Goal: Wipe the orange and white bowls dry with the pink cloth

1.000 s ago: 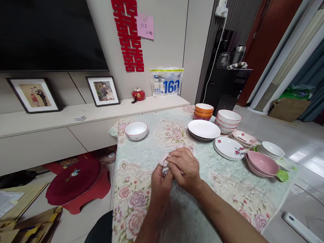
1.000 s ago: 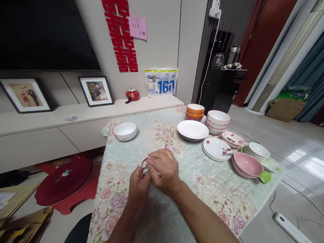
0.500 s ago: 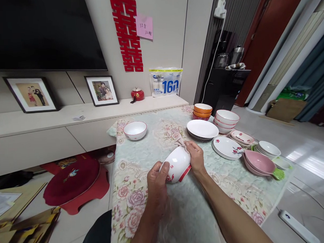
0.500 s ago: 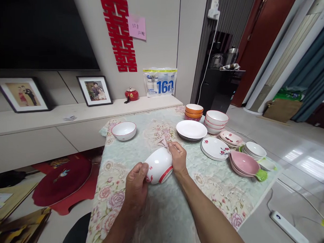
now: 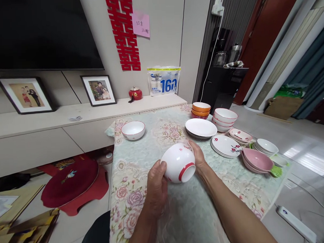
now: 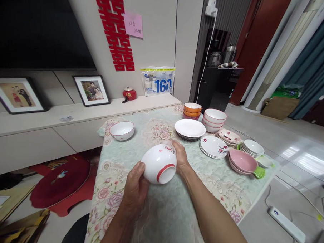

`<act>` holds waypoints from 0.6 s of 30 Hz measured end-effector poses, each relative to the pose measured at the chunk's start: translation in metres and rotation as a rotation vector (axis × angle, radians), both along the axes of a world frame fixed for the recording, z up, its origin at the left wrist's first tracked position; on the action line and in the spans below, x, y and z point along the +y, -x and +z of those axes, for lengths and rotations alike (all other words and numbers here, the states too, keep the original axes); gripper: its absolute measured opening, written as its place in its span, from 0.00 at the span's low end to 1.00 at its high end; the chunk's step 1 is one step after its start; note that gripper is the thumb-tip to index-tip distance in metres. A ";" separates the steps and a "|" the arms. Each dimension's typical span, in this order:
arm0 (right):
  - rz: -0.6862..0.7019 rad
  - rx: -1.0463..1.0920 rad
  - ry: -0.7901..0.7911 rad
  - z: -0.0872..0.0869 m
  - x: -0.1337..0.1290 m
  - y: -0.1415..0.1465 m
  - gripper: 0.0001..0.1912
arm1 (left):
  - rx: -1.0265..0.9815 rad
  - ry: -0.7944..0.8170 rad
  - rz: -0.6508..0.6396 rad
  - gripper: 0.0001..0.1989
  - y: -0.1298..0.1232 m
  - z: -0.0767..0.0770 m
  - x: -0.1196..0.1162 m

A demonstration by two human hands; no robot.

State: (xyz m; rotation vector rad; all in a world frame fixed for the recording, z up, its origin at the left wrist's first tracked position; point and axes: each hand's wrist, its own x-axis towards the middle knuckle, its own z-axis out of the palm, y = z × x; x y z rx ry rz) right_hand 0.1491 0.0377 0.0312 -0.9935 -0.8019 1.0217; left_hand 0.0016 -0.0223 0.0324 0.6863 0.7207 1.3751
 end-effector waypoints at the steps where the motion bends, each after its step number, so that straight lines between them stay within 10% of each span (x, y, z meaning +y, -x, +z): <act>1: 0.017 -0.040 0.003 0.002 0.000 -0.004 0.19 | 0.049 -0.005 -0.025 0.15 0.001 0.001 -0.001; 9: 0.025 -0.503 -0.165 0.005 -0.011 -0.014 0.13 | 0.239 0.010 -0.181 0.19 0.009 -0.004 0.000; 18: 0.001 -0.982 -0.699 0.023 -0.041 0.028 0.14 | 0.152 -0.068 0.046 0.13 0.004 -0.010 0.005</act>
